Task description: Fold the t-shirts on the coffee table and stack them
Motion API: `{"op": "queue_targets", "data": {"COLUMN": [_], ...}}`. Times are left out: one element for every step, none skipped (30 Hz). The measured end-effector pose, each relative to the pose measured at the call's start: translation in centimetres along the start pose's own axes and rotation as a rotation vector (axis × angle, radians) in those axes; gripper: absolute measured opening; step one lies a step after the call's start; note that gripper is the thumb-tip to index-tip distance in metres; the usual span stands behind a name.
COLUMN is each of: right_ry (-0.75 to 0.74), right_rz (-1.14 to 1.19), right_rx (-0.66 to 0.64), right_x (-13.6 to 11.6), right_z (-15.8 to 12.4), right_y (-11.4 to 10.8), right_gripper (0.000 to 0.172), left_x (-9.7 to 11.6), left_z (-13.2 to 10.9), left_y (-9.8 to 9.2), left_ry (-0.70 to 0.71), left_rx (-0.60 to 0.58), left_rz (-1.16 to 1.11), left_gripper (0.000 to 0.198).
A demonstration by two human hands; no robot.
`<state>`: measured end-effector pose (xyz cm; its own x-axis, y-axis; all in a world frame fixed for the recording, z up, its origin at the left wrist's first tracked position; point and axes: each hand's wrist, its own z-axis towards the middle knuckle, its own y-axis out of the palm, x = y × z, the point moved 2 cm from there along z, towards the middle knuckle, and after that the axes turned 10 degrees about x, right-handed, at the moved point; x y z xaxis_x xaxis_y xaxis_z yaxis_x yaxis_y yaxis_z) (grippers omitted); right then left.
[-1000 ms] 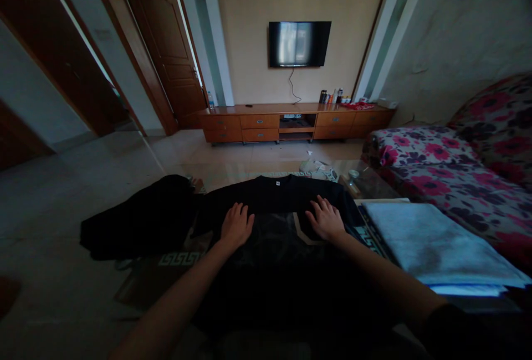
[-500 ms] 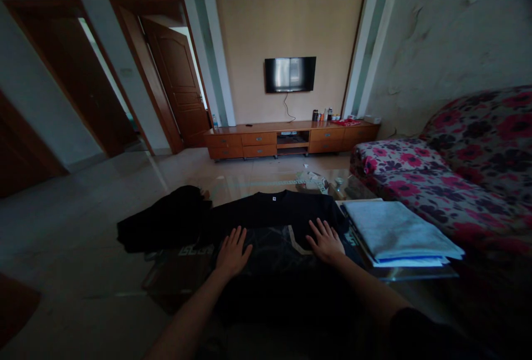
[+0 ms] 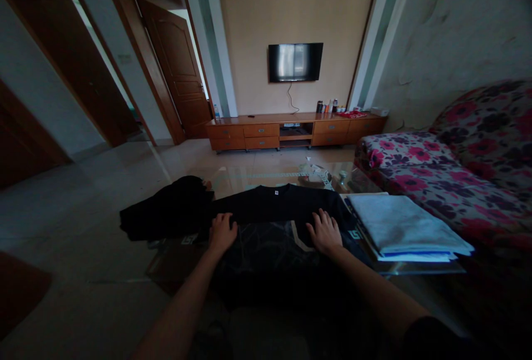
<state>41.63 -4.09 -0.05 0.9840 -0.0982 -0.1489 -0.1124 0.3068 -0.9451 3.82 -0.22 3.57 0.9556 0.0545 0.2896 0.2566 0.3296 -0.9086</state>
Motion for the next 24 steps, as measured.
{"op": "queue_targets", "data": {"right_ry": [-0.022,-0.040,-0.051,-0.055,-0.052,-0.044,-0.036,-0.031,-0.029,-0.028,-0.028,-0.030,-0.032,-0.033,-0.031,-0.030,-0.029,-0.029,-0.031,-0.033,-0.034,-0.034,-0.034,-0.035], "right_rz": [0.014,0.030,0.045,0.059,0.070,0.079,0.086,0.090,0.092,0.092,0.091,0.090,0.091,0.092,0.091,0.090,0.089,0.087,0.086,0.087,0.088,0.089,0.090,0.091], "right_rx": [0.013,0.010,-0.001,-0.015,-0.028,-0.036,-0.039,-0.038,-0.036,-0.034,-0.031,-0.028,-0.026,-0.023,-0.021,-0.020,-0.018,-0.015,-0.012,-0.009,-0.006,-0.006,-0.006,-0.006], "right_x": [-0.3,-0.6,-0.8,-0.9,-0.9,-0.9,-0.9,-0.9,-0.9,-0.8,-0.8,-0.8,-0.8,-0.8,-0.8,-0.8,-0.7,-0.7,-0.7,-0.7,-0.7,-0.7,-0.8,-0.8], "right_z": [0.1,0.3,0.3,0.4,0.4,0.5,0.5,0.5,0.6,0.6,0.6,0.6,0.6,0.6,0.6,0.6,0.6,0.6,0.6,0.6,0.5,0.5,0.5,0.6], "right_y": [0.0,0.1,0.3,0.5,0.7,0.8,1.0,1.1,1.2,1.2,1.2,1.2,1.2,1.2,1.2,1.2,1.2,1.2,1.2,1.2,1.2,1.2,1.1,1.1], "right_gripper": [0.063,0.061,0.061,0.060,0.060,0.060,0.060,0.060,0.059,0.059,0.058,0.058,0.058,0.058,0.058,0.058,0.057,0.057,0.057,0.057,0.057,0.057,0.056,0.056], "left_x": [-0.9,-1.9,-3.1,-4.2,-5.2,-6.1,-6.8,-7.3,-7.7,-7.8,-7.8,-7.8,-7.6,-7.5,-7.4,-7.4,-7.4,-7.6,-7.7,-7.9,-8.1,-8.2,-8.3,-8.4], "left_z": [0.7,1.3,1.7,2.0,2.2,2.3,2.3,2.4,2.4,2.5,2.6,2.6,2.7,2.8,2.8,2.9,3.0,3.1,3.2,3.3,3.4,3.4,3.4,3.4], "left_y": [-0.8,-1.4,-1.9,-2.2,-2.4,-2.4,-2.3,-2.1,-1.9,-1.6,-1.4,-1.2,-1.1,-1.0,-0.9,-0.9,-0.9,-1.0,-1.0,-1.1,-1.2,-1.2,-1.3,-1.3], "left_ry": [-0.103,-0.217,-0.336,-0.447,-0.541,-0.609,-0.650,-0.669,-0.669,-0.658,-0.643,-0.630,-0.620,-0.609,-0.604,-0.604,-0.607,-0.611,-0.612,-0.609,-0.600,-0.585,-0.566,-0.549], "left_rx": [0.073,0.130,0.165,0.177,0.167,0.142,0.107,0.072,0.044,0.027,0.022,0.024,0.030,0.038,0.043,0.044,0.032,0.012,-0.020,-0.058,-0.095,-0.126,-0.147,-0.158], "left_rz": [0.026,0.046,0.062,0.069,0.072,0.074,0.076,0.081,0.091,0.104,0.114,0.119,0.116,0.108,0.096,0.084,0.076,0.074,0.076,0.078,0.080,0.080,0.078,0.075], "left_gripper": [0.043,0.043,0.044,0.046,0.049,0.052,0.055,0.057,0.060,0.063,0.067,0.071,0.075,0.079,0.082,0.084,0.085,0.084,0.082,0.078,0.072,0.064,0.056,0.049]}}
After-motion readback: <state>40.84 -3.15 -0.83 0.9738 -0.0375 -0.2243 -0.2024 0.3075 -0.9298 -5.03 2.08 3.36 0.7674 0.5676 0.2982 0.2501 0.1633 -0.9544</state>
